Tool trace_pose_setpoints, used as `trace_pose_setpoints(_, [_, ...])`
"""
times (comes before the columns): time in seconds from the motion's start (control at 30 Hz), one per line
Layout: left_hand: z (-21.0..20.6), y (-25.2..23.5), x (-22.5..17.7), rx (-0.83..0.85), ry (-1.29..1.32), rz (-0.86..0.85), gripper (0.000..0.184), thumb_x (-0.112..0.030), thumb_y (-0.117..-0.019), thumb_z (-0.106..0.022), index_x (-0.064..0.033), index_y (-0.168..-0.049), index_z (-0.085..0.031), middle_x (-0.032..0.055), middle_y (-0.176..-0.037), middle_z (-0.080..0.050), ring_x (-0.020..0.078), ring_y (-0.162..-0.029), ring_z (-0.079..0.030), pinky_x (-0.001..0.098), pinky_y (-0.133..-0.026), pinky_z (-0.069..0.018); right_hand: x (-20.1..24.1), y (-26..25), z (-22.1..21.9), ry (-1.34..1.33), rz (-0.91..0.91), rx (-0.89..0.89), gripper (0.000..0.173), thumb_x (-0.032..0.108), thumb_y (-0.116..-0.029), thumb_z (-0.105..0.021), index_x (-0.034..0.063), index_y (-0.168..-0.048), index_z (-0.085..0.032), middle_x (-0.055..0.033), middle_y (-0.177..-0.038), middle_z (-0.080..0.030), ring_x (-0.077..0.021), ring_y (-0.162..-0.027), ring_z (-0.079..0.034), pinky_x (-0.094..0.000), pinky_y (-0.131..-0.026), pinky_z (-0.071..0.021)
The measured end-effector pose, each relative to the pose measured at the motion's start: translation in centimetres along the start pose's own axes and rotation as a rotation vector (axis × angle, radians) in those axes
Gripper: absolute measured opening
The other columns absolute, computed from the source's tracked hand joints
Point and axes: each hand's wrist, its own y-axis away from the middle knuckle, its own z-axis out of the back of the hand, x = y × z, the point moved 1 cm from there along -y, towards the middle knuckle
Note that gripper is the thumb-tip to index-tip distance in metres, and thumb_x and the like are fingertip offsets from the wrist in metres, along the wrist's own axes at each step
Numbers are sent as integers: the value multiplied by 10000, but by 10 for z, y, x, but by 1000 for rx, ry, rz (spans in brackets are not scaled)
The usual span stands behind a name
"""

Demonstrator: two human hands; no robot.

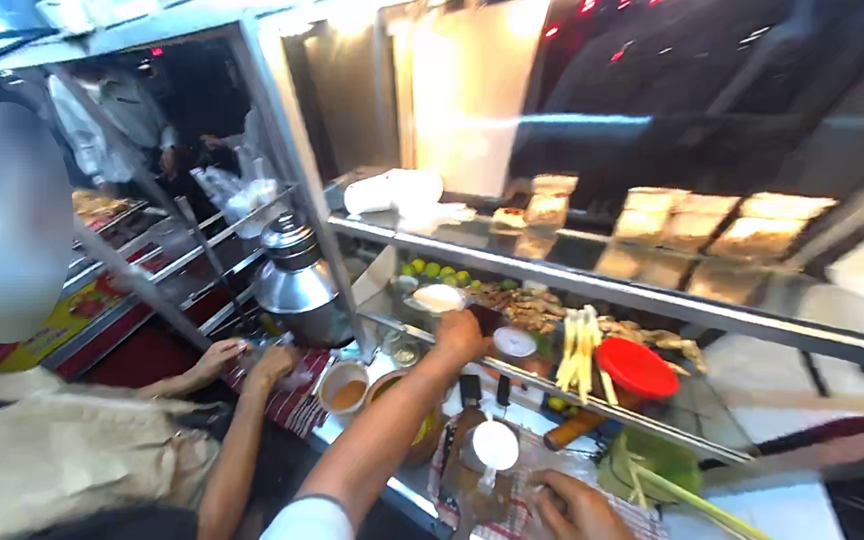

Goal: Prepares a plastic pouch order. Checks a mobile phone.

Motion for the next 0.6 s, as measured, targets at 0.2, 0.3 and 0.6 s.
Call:
trace_pose_setpoints(0.2, [19,5,8,-60,-26,6,817,-596,-813,-733,-14,-1362,-566,243,-1211,-667,420,-1172,-633,605,-971,-513,7,-38,5,-145,65,-143,258,240,-1002,-620,69,-1167,-722,-69,-884,-731,-183,-765,-703,-398,-772,-598])
trace_pose_setpoints(0.3, [23,30,24,-165,143,-26,798,-599,-829,-716,-43,-1383,-573,197,-1109,-711,369,-1064,-687,582,-941,-535,18,-65,9,-354,16,-281,276,260,-1004,-630,68,-1190,-700,-53,-943,-735,-142,-786,-712,-350,-768,-615])
trace_pose_setpoints(0.6, [-29,128,31,-414,725,-191,899,-445,-787,-833,-25,-1488,-459,115,-1249,-672,193,-1067,-679,410,-921,-584,74,-127,-5,-1167,148,-333,742,551,-1090,-144,23,-1579,-323,-140,-1519,-512,-177,-1367,-530,-385,-1139,-462])
